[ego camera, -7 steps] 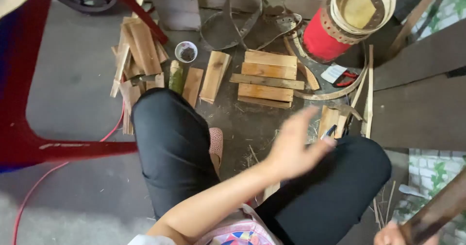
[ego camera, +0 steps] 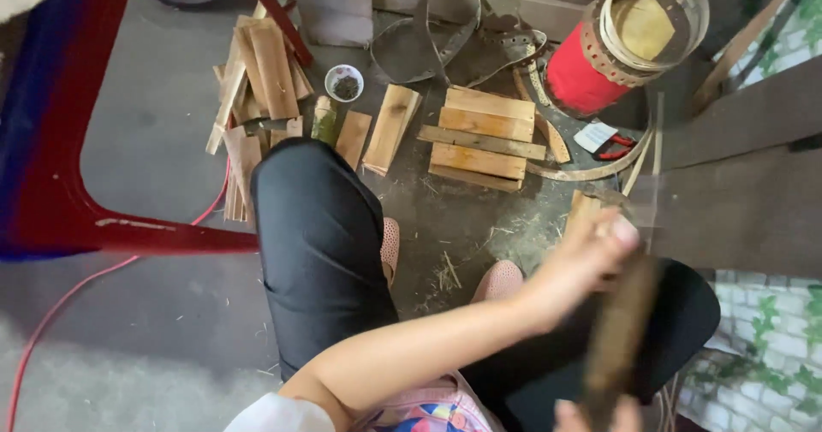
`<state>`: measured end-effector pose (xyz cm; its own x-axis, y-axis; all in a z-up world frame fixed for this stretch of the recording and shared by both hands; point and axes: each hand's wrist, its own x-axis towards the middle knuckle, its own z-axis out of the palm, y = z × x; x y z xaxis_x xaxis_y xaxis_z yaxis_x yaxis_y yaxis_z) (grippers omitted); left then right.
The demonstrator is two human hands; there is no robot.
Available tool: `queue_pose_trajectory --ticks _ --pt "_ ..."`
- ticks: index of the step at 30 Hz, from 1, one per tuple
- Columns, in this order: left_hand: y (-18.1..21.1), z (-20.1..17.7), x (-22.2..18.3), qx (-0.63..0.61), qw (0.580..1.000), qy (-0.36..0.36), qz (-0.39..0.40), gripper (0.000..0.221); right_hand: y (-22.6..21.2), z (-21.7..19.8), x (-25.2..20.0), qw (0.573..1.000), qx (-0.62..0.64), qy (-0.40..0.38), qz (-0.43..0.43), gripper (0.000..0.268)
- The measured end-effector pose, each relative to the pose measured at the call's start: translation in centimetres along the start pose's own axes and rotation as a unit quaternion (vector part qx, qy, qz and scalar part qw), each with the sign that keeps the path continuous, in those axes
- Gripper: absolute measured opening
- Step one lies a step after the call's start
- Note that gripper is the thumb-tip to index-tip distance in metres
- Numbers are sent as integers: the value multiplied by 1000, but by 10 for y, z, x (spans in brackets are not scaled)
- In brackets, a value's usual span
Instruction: A person uses a curved knife to shave and smooth thin bamboo sticks while sitting on the floor.
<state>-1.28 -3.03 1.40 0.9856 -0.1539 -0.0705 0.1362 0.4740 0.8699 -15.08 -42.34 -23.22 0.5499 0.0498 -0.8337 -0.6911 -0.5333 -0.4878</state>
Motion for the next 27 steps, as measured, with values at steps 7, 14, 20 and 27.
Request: queue_pose_trajectory --ticks 7,14,20,27 --pt "-3 -30 -64 -237 926 253 -149 42 -47 109 -73 940 -194 62 -273 68" --pt "-8 -1 -122 -264 939 194 -107 36 -251 114 -204 897 -117 103 -415 54" --pt "4 5 -143 -238 948 188 -96 48 -291 114 -239 847 65 129 -511 48" --pt "-18 -13 -142 -248 929 251 -113 39 -231 -8 -165 719 325 412 -456 14"
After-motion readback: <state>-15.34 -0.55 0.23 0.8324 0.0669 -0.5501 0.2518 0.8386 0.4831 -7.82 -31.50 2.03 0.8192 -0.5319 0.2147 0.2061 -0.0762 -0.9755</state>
